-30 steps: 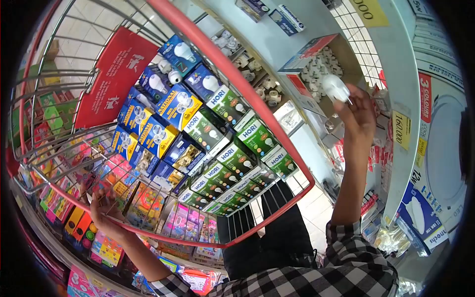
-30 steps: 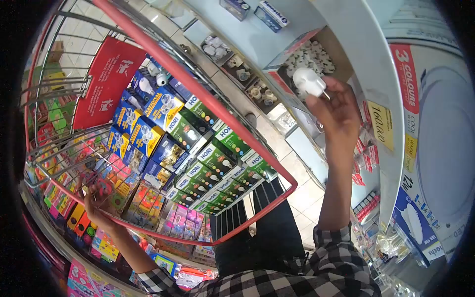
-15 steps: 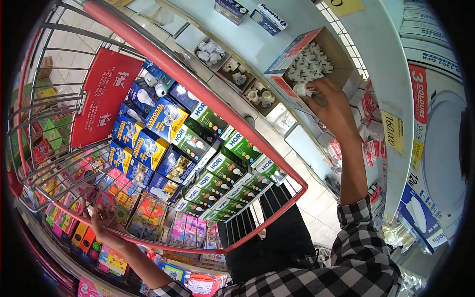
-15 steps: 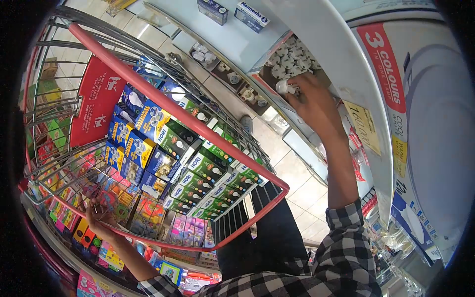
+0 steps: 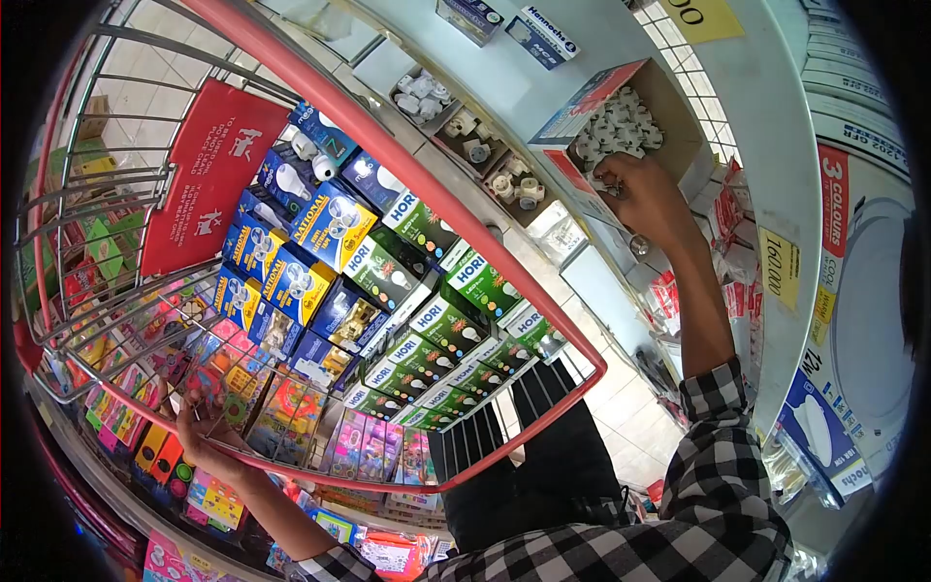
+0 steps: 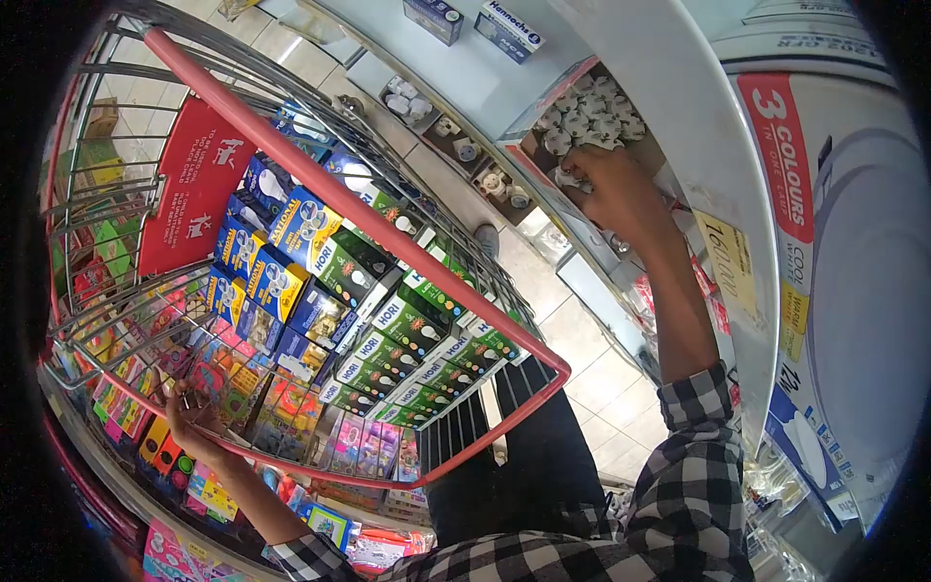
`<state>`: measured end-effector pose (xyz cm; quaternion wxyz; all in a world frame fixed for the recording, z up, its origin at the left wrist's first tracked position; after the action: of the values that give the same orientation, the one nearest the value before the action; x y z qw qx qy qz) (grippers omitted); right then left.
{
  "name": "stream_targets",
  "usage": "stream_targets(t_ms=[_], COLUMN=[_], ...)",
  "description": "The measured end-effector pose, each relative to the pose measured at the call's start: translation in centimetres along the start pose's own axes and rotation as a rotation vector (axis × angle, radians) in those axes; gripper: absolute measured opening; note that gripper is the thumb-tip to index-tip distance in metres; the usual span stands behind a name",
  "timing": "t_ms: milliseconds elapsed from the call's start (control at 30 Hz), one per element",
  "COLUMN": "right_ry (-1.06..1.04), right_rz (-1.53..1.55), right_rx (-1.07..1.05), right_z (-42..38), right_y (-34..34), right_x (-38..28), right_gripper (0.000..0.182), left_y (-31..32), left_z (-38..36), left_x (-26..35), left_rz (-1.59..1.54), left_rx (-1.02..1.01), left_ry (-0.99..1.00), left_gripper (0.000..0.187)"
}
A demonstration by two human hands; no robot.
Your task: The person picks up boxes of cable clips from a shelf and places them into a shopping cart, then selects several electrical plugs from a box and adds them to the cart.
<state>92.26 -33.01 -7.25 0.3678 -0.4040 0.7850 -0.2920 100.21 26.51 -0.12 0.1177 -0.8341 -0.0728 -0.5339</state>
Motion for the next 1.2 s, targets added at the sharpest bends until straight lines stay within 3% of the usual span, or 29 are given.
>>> stream_targets(t_ms=[300,367,767,867,967,1033,1133,1167,1200], right_ry=[-0.159,-0.211,-0.146,-0.108,0.019,-0.042,-0.153,-0.391,-0.459], right_rz=[-0.039,-0.112,-0.114,-0.010,0.090,0.239,0.596,0.736,0.610], right_rx=[-0.064,-0.032,-0.036,0.147,0.347,0.407,0.560,0.549,0.468], right_z=[0.7,0.6,0.4,-1.5,-3.9,-5.7,-6.8,-5.9,-4.9], right_y=[0.6,0.7,1.1,-2.0,-5.4,-5.2,-3.7,-2.5,-1.9], right_x=[0.0,-0.3,0.4,-3.6,-8.9,-11.6,-17.8,-20.5,-23.9], right_gripper=[0.038,0.029,0.036,0.023,0.011,0.015,0.025,0.025,0.013], left_y=[0.4,-0.2,-2.0,-0.9,-0.4,-0.4,0.9,0.8,1.0], left_z=[0.0,0.2,0.5,0.0,0.1,-0.2,-0.3,-0.3,-0.3], left_x=[0.0,-0.2,-1.0,-0.8,-0.4,-0.6,0.4,0.3,0.4], left_rz=[-0.009,-0.004,-0.035,-0.039,-0.015,-0.079,-0.031,-0.027,-0.040], left_rx=[0.036,0.022,0.021,0.105,0.060,0.184,0.142,0.107,0.132], left_ry=[0.026,0.022,0.013,0.030,0.035,-0.015,0.038,0.009,0.021], left_gripper=[0.056,0.056,0.057,0.058,0.057,0.057,0.056,0.056,0.056])
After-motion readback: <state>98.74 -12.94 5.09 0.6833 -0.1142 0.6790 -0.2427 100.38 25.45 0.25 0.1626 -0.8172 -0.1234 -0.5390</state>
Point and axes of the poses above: each hand's wrist, its own z-axis towards the middle knuckle, its own y-axis out of the palm, x = y × z, the point moved 6 cm from there along z, towards the middle knuckle, and after that the axes turned 3 degrees about -x, right-handed, at the moved point
